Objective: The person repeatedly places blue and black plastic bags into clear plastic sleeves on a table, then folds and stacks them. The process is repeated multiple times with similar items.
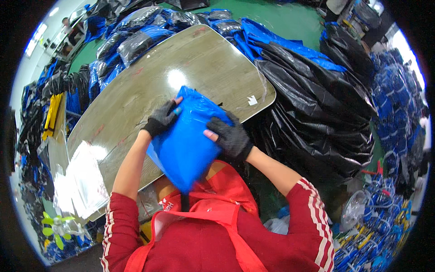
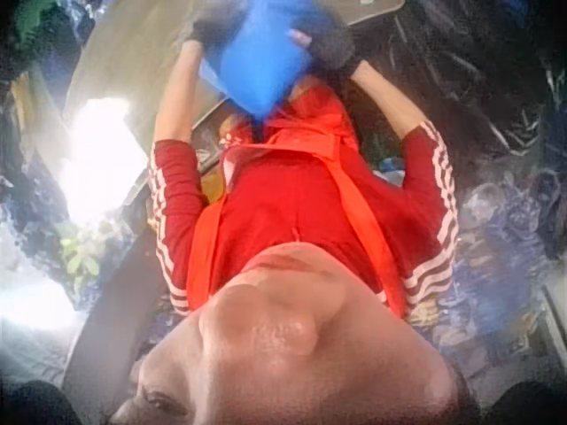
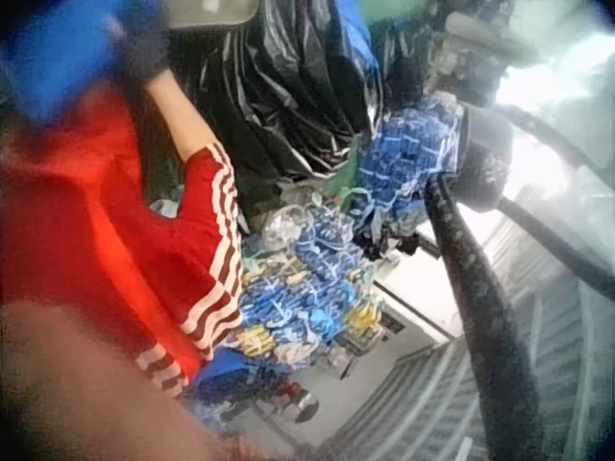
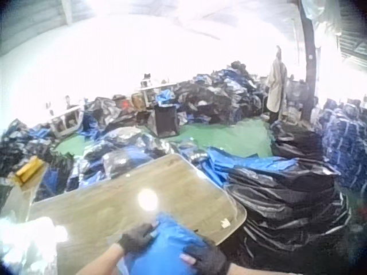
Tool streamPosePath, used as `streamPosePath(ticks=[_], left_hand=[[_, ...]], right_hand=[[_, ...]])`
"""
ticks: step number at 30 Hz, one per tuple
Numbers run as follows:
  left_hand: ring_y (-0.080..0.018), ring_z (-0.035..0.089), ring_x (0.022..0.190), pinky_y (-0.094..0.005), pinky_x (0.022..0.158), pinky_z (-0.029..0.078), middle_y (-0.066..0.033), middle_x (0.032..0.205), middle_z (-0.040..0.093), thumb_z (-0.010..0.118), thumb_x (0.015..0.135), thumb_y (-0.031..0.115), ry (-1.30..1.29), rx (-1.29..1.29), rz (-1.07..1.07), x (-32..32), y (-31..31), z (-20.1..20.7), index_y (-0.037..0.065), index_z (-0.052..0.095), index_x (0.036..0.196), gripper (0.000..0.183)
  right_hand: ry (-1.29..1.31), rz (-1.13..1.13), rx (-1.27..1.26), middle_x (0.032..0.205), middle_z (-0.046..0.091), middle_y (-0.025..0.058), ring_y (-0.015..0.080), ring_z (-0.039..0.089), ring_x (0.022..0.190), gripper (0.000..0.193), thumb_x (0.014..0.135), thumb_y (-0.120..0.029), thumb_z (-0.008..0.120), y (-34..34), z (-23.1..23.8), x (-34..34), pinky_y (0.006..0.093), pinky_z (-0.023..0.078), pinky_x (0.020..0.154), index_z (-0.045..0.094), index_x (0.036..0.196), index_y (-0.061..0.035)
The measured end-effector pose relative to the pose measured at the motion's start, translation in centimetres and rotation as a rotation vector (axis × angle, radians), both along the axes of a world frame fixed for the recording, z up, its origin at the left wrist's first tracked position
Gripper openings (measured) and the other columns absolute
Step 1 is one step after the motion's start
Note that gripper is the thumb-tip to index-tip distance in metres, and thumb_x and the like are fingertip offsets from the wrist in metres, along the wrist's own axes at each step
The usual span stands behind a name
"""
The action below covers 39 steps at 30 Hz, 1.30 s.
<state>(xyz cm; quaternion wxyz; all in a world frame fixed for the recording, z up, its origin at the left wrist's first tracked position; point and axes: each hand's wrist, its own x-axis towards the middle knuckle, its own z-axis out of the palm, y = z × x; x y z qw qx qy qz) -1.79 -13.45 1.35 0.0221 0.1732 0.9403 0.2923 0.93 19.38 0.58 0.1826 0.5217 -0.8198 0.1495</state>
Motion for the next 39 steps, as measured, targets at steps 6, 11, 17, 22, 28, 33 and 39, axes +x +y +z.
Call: streamPosePath(ticks=[6,11,17,22,28,33,39], left_hand=[[-0.0243,0.046,0.124,-0.0388,0.106,0.038,-0.0154,0.139,0.046,0.037,0.097,0.058,-0.418,1.051,0.183,9.5,-2.2,-2.0,0.007,0.032,0.146,0.071],[-0.0319,0.064,0.091,-0.0383,0.085,0.049,-0.0198,0.102,0.067,0.063,0.088,0.047,0.031,0.567,0.799,16.9,2.8,-7.1,-0.002,0.057,0.118,0.058],[-0.0347,0.064,0.090,-0.0426,0.080,0.049,-0.0168,0.101,0.068,0.052,0.089,0.025,0.062,0.109,0.463,20.2,-8.9,-1.6,0.010,0.068,0.100,0.025],[-0.0322,0.060,0.093,-0.0412,0.085,0.047,-0.0114,0.093,0.065,0.062,0.081,0.021,0.404,-0.482,1.448,29.6,-33.8,-1.3,0.012,0.067,0.093,0.016],[-0.0314,0.061,0.091,-0.0409,0.082,0.049,-0.0117,0.092,0.065,0.067,0.077,0.029,0.164,-0.189,1.530,33.5,-41.8,-7.2,0.011,0.066,0.083,0.018],[-0.0307,0.062,0.079,-0.0404,0.073,0.048,-0.0110,0.080,0.065,0.068,0.075,0.022,0.241,0.016,1.164,25.1,-27.1,-3.4,0.010,0.065,0.076,0.012],[-0.0334,0.055,0.093,-0.0455,0.091,0.040,-0.0097,0.089,0.062,0.073,0.071,0.025,0.398,0.094,0.611,18.5,-7.8,-4.4,0.008,0.062,0.077,0.021]], right_hand=[[-0.677,-0.157,-0.450,0.107,0.068,0.0115,0.0301,0.064,0.100,0.037,0.077,-0.016,0.073,0.1,4.2,-0.2,0.0426,0.046,0.093,0.064,0.113,-0.0113],[-1.508,-0.353,-0.686,0.108,0.067,0.0094,0.0173,0.062,0.093,0.048,0.080,-0.026,0.078,-5.1,1.6,-0.4,0.0325,0.050,0.082,0.061,0.118,-0.0021],[-1.739,-0.218,-0.488,0.119,0.060,0.0099,0.0216,0.059,0.104,0.063,0.081,-0.033,0.075,-6.3,-0.3,-3.4,0.0350,0.050,0.086,0.051,0.131,-0.0052],[-1.816,-0.155,-0.492,0.129,0.054,0.0105,0.0248,0.055,0.114,0.067,0.084,-0.030,0.071,-5.4,-0.3,-3.8,0.0384,0.047,0.093,0.043,0.139,-0.0062],[-1.841,-0.198,-0.473,0.136,0.050,0.0104,0.0255,0.051,0.120,0.069,0.085,-0.029,0.069,-5.7,0.3,-3.7,0.0385,0.044,0.099,0.038,0.143,-0.0068],[-1.761,-0.106,-0.476,0.138,0.048,0.0093,0.0236,0.049,0.123,0.068,0.087,-0.032,0.066,-6.2,1.2,-2.8,0.0378,0.039,0.103,0.038,0.143,-0.0055],[-1.734,-0.234,-0.629,0.136,0.050,0.0097,0.0236,0.052,0.119,0.067,0.087,-0.029,0.065,-4.9,2.9,-2.7,0.0378,0.043,0.099,0.037,0.144,-0.0049]])
